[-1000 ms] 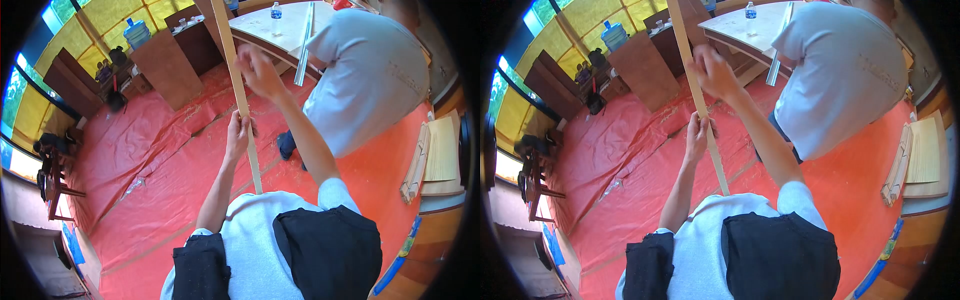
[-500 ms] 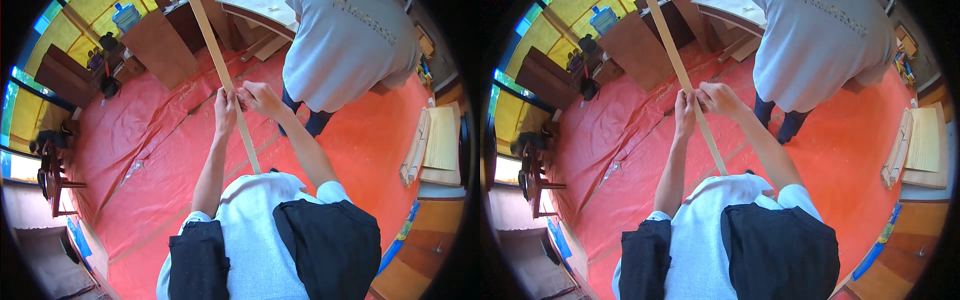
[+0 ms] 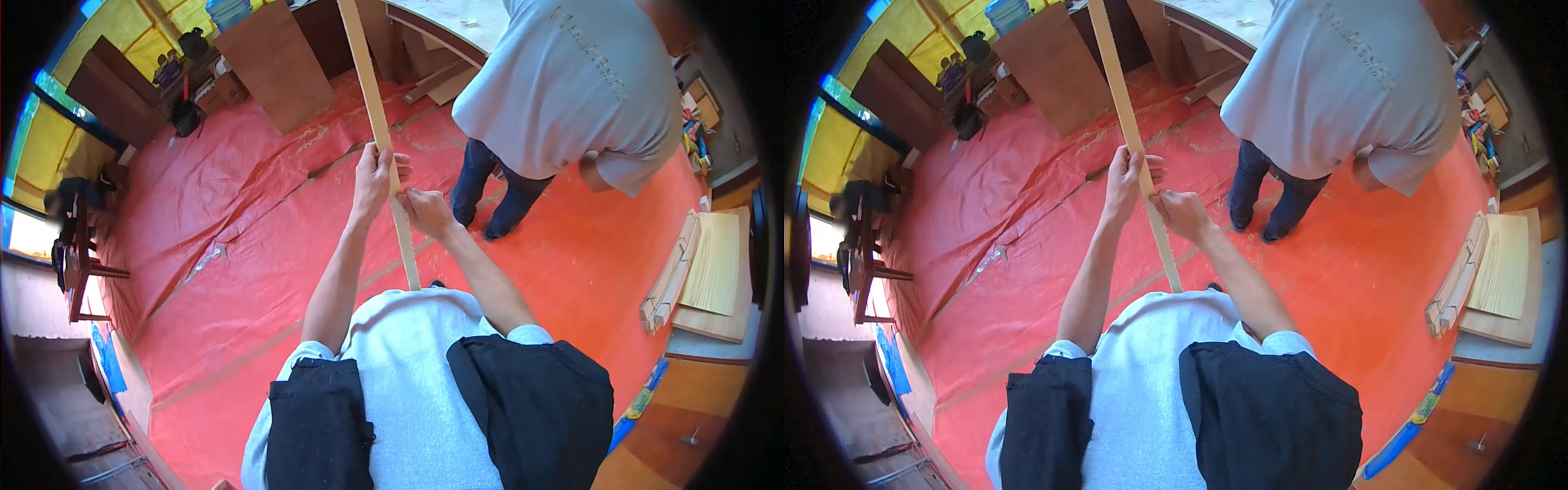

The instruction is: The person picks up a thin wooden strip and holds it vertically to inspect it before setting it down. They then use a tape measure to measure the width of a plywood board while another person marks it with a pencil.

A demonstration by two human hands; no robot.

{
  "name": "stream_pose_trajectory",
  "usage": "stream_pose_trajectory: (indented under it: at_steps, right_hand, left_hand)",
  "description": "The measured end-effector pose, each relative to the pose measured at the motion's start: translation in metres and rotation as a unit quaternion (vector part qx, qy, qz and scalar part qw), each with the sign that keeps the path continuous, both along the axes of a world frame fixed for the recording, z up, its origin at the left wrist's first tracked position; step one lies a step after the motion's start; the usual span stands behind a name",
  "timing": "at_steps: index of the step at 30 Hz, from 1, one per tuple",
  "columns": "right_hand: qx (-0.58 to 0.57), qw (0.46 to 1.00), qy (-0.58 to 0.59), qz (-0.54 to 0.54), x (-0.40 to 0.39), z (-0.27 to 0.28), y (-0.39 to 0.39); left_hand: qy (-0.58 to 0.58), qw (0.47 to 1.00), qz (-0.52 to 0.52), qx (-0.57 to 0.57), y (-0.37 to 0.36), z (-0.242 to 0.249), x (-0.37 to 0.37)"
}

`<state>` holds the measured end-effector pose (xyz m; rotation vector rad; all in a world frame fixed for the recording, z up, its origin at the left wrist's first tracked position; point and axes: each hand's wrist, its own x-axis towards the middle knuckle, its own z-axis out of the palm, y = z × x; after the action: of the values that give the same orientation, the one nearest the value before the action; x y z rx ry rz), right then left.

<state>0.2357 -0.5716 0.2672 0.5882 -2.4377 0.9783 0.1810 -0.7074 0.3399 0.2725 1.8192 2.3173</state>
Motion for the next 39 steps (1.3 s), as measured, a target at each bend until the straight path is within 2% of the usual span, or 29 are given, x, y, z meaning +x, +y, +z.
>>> stream_pose_trajectory:
  at_steps: [3, 6, 9, 15, 18, 21, 24, 33, 39]
  right_hand:
    - [0.028, 0.999, -0.018, 0.035, 0.021, -0.008, 0.009]
    - [0.031, 0.995, -0.088, 0.035, 0.058, -0.035, 0.021]
    - [-0.059, 0.977, -0.203, 0.006, 0.066, -0.027, 0.019]
    - [-0.007, 0.985, -0.169, -0.034, 0.022, 0.003, -0.018]
    - [0.026, 0.994, -0.100, -0.035, 0.020, -0.014, -0.011]
    - [0.013, 0.999, -0.023, -0.028, 0.018, -0.022, -0.008]
    - [0.059, 0.998, -0.012, -0.029, 0.020, -0.023, -0.002]
    - [0.058, 0.997, 0.000, -0.055, 0.032, -0.036, 0.007]
    - [0.039, 0.995, 0.065, -0.058, 0.040, -0.035, 0.012]
  left_hand:
    - [0.011, 1.000, 0.004, -0.006, -0.002, -0.006, -0.002]
    - [0.010, 1.000, 0.028, 0.005, -0.003, -0.007, -0.006]
    - [0.011, 0.999, 0.035, 0.003, -0.008, -0.009, -0.007]
    - [0.003, 1.000, 0.019, 0.003, -0.007, -0.013, -0.008]
    - [-0.001, 1.000, -0.004, 0.010, -0.008, -0.012, -0.012]
    - [0.001, 1.000, -0.019, -0.010, -0.007, -0.009, -0.009]
    - [0.004, 0.999, -0.036, -0.008, -0.002, -0.009, -0.011]
    - [0.023, 0.996, -0.090, -0.010, 0.013, -0.011, -0.011]
    - [0.027, 0.994, -0.106, -0.026, 0.024, 0.001, -0.002]
